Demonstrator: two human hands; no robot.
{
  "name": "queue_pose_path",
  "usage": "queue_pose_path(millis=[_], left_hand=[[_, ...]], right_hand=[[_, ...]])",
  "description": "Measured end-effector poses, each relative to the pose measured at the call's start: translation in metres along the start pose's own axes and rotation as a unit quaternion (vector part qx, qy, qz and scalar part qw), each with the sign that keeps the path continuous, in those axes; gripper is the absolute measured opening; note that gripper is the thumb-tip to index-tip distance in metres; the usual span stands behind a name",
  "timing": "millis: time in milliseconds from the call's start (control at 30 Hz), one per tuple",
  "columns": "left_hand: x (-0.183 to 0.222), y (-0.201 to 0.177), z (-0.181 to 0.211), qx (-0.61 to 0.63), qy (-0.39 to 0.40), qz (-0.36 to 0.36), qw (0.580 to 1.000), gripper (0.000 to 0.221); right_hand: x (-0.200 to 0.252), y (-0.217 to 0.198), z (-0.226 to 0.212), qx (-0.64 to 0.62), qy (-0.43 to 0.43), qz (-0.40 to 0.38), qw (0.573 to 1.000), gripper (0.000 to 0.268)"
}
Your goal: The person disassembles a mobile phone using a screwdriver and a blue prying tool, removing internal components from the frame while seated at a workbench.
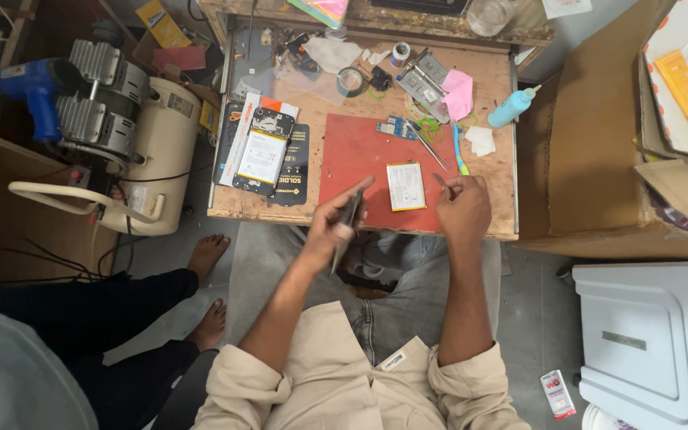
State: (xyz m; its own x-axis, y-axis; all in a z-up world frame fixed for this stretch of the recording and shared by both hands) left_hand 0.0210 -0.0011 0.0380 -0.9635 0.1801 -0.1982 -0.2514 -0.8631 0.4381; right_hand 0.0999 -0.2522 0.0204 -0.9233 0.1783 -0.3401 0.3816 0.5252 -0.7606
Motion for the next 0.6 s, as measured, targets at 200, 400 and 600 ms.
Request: queue_pose_path(millis=[200, 400, 600], left_hand=[[0.001, 0.021, 0.039, -0.537, 0.025, 0.086, 0.839, 0.111], [0.001, 0.025, 0.043, -0.599, 0.051, 0.084, 0.795, 0.114], [0.001, 0.022, 0.039, -0.596, 0.069, 0.108, 0.793, 0.125]], right_hand=[[0.002, 0.003, -0.005, -0.038, -0.021, -0.009, 0.999, 0.018], [0.003, -0.005, -0.021, -0.070, -0.053, -0.001, 0.996, 0.029], [0.011, 0.004, -0.036, -0.280, -0.072, -0.079, 0.954, 0.023]])
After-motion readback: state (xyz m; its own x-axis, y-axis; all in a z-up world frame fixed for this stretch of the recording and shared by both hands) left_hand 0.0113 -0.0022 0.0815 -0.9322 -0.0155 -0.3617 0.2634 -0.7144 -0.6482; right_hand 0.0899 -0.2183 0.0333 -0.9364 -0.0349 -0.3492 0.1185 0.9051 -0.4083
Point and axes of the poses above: each hand's wrist, its own x-axis away from the middle knuckle, its own y-axis out of the palm, z = x × y, the point moved 8 cm from there along -x, towards the middle knuckle, and after that the axes turned 3 degrees about -x, right-handed, at the moved point
